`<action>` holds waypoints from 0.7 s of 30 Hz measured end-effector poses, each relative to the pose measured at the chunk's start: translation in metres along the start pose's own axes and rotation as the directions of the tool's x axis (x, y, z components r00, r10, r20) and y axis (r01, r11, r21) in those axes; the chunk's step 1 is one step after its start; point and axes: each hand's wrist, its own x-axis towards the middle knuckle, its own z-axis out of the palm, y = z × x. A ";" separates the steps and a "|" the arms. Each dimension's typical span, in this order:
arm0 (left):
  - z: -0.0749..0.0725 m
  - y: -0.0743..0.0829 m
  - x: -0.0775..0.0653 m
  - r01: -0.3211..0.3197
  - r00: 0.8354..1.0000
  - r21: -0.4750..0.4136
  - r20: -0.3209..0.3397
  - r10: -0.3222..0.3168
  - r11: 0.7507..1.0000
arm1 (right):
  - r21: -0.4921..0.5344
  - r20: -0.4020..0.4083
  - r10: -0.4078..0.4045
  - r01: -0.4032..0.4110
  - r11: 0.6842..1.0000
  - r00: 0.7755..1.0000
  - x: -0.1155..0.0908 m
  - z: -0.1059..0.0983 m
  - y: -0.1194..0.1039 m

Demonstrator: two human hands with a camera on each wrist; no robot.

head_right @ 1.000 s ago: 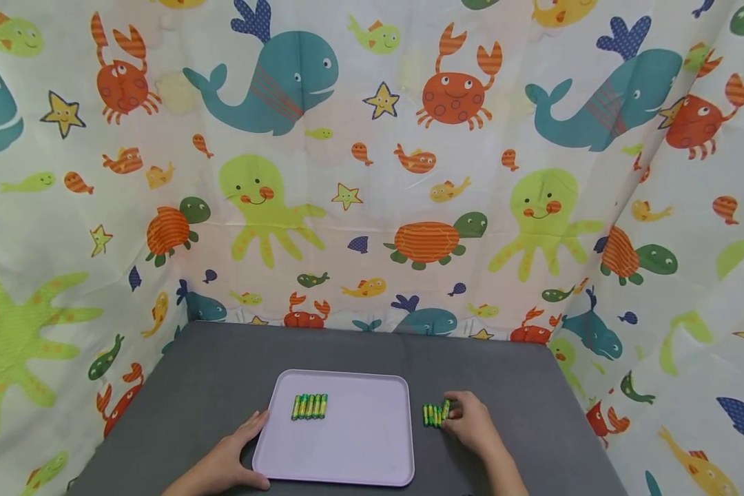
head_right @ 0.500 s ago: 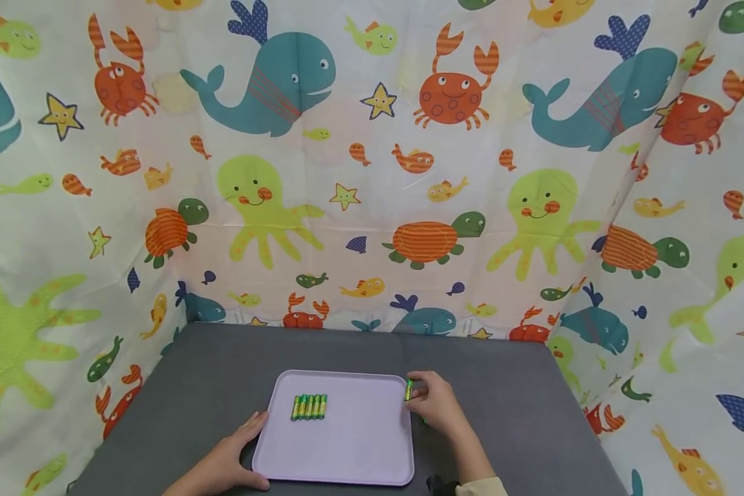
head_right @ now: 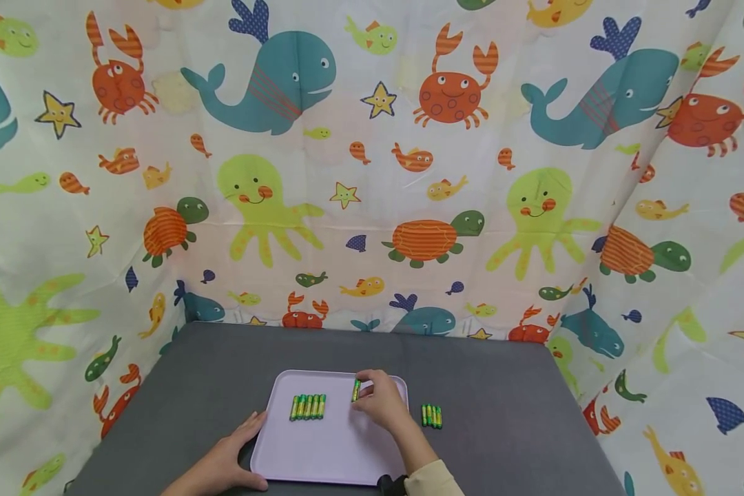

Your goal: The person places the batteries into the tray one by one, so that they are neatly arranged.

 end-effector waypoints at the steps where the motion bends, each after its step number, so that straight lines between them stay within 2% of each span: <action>1: 0.000 0.000 0.000 -0.001 1.000 0.001 0.001 0.001 1.000 | 0.007 0.004 -0.002 0.002 1.000 1.000 0.002 0.007 0.000; 6: 0.000 -0.002 0.001 -0.010 1.000 0.006 -0.001 0.010 1.000 | 0.040 0.024 0.005 -0.006 0.999 1.000 0.013 0.038 0.002; 10: 0.000 -0.001 0.001 -0.014 1.000 0.008 -0.002 0.014 1.000 | 0.028 0.034 -0.003 0.002 1.000 0.999 0.019 0.054 0.004; 16: -0.001 0.001 0.001 -0.023 1.000 0.006 -0.002 0.023 1.000 | -0.039 0.031 -0.029 0.030 0.999 0.999 0.023 0.068 0.007; 21: -0.002 0.003 0.002 -0.018 1.000 -0.002 0.002 0.018 1.000 | -0.069 0.035 -0.010 0.012 0.998 0.999 0.025 0.071 0.007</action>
